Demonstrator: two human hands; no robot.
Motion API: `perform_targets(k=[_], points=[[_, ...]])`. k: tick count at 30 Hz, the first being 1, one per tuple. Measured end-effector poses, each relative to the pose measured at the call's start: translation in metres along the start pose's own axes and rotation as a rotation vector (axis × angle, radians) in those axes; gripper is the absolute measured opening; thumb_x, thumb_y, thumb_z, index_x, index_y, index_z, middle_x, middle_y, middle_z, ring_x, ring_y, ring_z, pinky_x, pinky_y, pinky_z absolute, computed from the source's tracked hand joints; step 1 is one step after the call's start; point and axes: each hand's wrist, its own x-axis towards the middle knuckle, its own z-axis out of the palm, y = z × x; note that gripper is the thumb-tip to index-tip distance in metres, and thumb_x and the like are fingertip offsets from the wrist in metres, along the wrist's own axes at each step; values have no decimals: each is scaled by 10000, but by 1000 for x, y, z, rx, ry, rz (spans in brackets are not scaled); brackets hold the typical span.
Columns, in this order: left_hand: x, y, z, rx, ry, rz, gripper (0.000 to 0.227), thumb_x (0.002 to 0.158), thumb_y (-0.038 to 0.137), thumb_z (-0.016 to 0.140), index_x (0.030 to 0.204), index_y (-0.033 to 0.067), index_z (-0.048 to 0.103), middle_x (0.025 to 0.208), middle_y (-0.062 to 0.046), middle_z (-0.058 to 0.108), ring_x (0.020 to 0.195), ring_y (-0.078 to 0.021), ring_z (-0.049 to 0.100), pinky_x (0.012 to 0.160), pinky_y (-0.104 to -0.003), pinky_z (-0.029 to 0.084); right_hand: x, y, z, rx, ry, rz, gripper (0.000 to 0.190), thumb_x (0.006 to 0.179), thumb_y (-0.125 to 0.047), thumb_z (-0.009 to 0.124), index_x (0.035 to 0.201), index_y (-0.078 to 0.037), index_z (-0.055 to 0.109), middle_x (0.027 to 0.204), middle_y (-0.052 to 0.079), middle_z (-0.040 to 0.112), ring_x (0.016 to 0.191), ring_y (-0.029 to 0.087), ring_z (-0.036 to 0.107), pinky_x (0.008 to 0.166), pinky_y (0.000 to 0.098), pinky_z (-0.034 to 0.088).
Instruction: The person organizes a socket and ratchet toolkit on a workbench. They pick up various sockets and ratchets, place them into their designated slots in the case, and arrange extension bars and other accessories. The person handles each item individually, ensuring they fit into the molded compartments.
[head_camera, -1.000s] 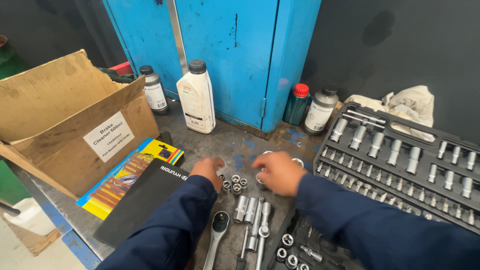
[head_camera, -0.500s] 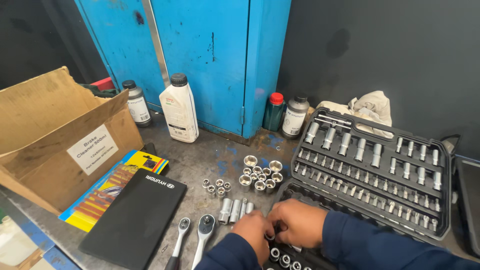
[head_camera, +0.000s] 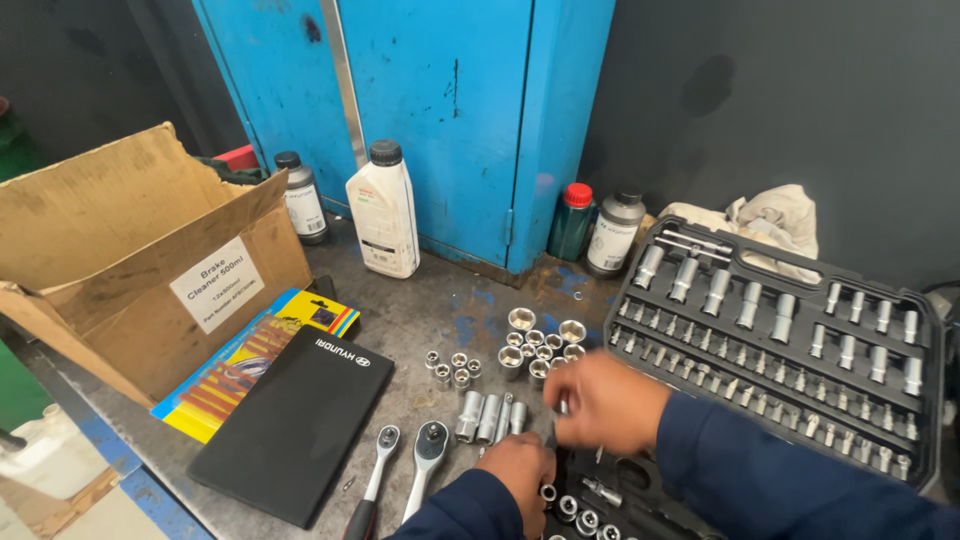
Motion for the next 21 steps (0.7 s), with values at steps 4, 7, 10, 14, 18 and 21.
perform_targets(k=[4, 7, 10, 14, 18, 21], points=[[0, 0, -3, -8, -13, 98, 252, 615, 46, 795, 861, 74, 749, 979, -162, 648, 961, -393, 650, 815, -447, 543, 42, -1, -7, -11, 140, -31, 270, 709, -165, 755, 951, -46, 738, 789, 113, 727, 713, 251, 722, 681, 387, 572], [4, 7, -6, 15, -48, 138, 257, 598, 8, 766, 848, 48, 724, 956, -159, 658, 949, -379, 664, 812, -436, 554, 85, 1, 4, -39, 237, -170, 260, 742, -109, 742, 990, -31, 743, 848, 142, 727, 781, 296, 709, 728, 402, 555], [3, 14, -19, -60, 59, 201, 211, 702, 30, 795, 903, 42, 732, 970, -158, 662, 956, -374, 669, 809, -438, 552, 121, 9, 15, -32, 199, -185, 270, 760, -55, 710, 1028, -24, 731, 906, 157, 719, 822, 320, 705, 750, 412, 551], [13, 9, -58, -203, 171, 73, 246, 700, 6, 796, 936, 48, 738, 963, -135, 670, 910, -339, 691, 769, -410, 555, 150, 21, 26, -88, 47, -201, 268, 761, -24, 719, 1028, -31, 728, 957, 163, 746, 892, 317, 717, 788, 408, 556], [27, -36, -98, -200, 454, -40, 247, 714, -42, 760, 929, 79, 763, 962, -107, 685, 846, -296, 721, 716, -382, 577, 151, 19, 36, -108, -34, -126, 205, 832, -54, 709, 1033, -63, 752, 957, 160, 752, 894, 332, 721, 799, 410, 560], [41, -81, -127, 2, 625, -60, 215, 707, 3, 816, 889, 98, 753, 909, -126, 690, 837, -322, 702, 730, -424, 548, 148, 14, 37, -119, -30, -160, 230, 811, -56, 735, 1037, -86, 761, 961, 138, 756, 921, 322, 722, 809, 404, 561]])
